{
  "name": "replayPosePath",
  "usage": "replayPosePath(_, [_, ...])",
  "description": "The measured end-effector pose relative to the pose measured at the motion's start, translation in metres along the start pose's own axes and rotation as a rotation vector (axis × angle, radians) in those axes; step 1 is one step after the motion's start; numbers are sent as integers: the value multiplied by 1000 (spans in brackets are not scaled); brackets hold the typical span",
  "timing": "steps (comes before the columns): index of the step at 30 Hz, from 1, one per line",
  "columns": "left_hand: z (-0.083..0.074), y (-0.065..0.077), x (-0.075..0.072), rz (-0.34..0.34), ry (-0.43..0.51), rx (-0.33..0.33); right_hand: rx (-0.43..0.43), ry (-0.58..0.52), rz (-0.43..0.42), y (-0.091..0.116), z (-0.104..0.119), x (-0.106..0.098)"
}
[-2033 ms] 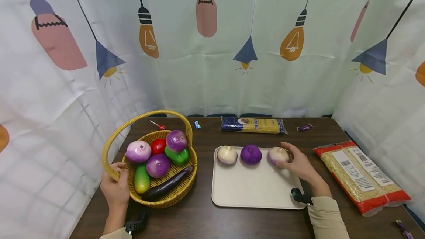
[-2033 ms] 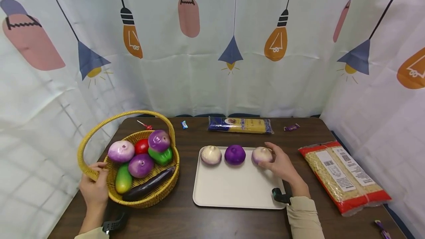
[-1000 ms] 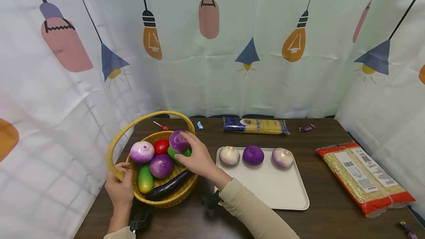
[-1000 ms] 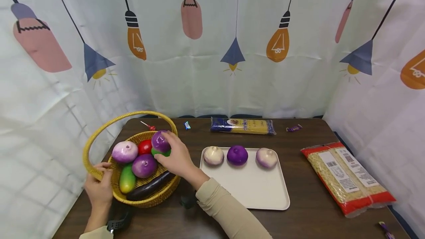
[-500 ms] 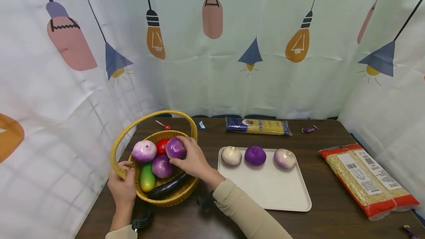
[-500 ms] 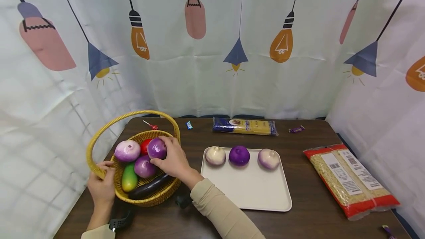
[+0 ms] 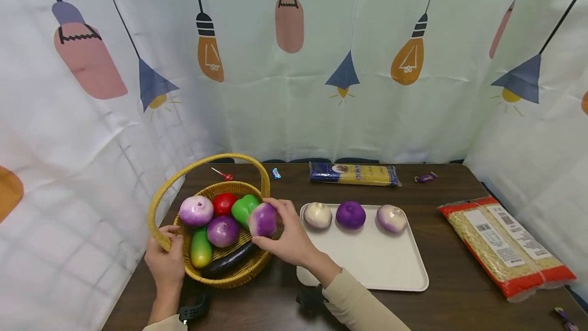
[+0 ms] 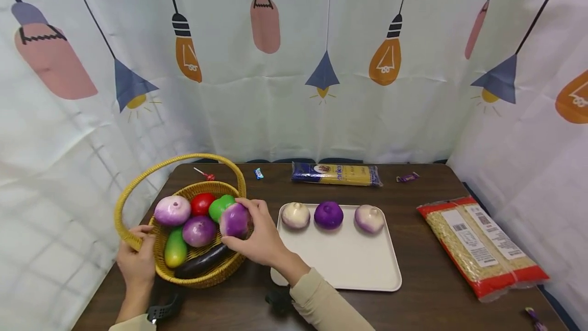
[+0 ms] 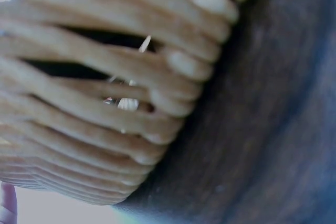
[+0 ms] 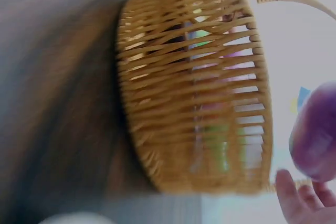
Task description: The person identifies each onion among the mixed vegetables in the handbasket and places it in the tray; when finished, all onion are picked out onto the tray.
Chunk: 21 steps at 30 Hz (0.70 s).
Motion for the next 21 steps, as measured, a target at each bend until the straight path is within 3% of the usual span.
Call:
replayPosePath(8, [-1, -1, -5, -20, -5, 6, 46, -52, -62, 52, -12, -43])
replayPosePath(15, [-1, -2, -4, -8, -4, 10, 87, 94, -50, 81, -39, -67])
replayPosePath(21, [-1, -1, 0, 1, -2, 16, 125, 123, -25, 94, -54, -75])
Point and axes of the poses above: each hand's wrist, its own y-axis away from the middle knuckle, its own x-axis out of the palm, z = x × y, the point moved 3 cm from there along -y, towards the middle knuckle, and after that the axes turned 15 degrees about -x, right-handed, at the moved point
